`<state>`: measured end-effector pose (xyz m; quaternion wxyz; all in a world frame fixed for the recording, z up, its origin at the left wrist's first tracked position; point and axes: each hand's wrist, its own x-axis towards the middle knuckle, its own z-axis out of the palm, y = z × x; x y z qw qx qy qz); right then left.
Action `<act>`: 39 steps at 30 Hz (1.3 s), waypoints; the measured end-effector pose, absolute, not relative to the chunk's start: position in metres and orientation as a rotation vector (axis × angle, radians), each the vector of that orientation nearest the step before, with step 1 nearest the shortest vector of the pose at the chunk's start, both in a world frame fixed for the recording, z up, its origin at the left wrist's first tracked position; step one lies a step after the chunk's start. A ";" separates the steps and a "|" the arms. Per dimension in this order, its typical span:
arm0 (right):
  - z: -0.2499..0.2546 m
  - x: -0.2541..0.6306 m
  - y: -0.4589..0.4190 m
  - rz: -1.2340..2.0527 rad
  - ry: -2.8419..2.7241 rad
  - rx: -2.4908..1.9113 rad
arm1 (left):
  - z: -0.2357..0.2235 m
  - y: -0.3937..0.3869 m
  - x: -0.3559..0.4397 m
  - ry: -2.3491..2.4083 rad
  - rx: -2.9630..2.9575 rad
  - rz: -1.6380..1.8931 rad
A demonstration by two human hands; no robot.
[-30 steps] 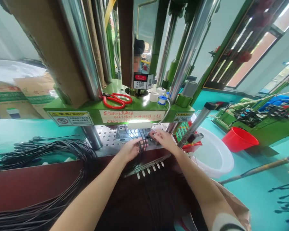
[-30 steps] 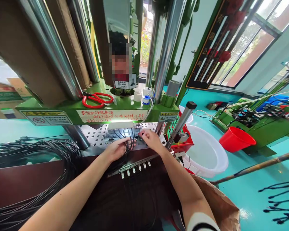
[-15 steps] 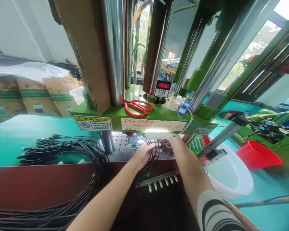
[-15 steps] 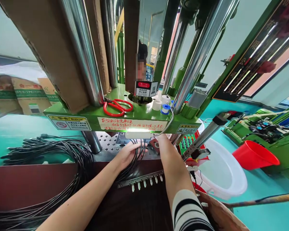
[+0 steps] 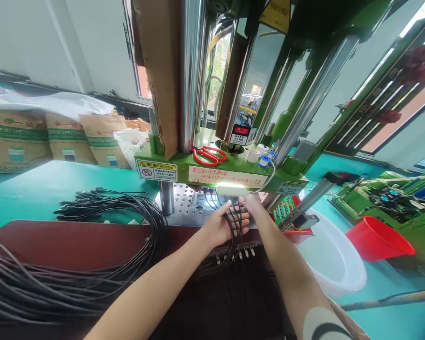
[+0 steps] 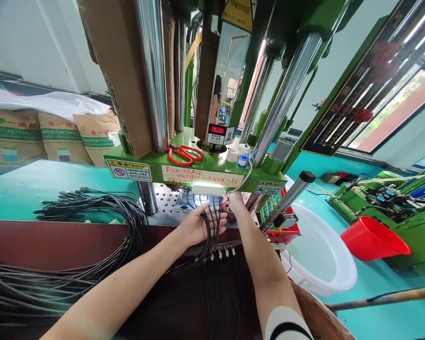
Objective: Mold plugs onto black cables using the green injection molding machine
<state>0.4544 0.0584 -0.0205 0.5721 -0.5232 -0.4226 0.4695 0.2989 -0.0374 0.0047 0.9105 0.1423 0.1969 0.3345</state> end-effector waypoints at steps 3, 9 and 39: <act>-0.026 0.451 0.037 1.093 -0.934 -1.221 | 0.012 -0.060 0.307 0.458 0.197 0.710; -0.026 0.438 0.004 1.042 -0.870 -1.181 | 0.019 -0.092 0.306 0.500 0.046 0.749; -0.063 0.541 -0.036 0.859 -1.622 -1.588 | -0.002 0.020 0.031 1.701 0.455 1.592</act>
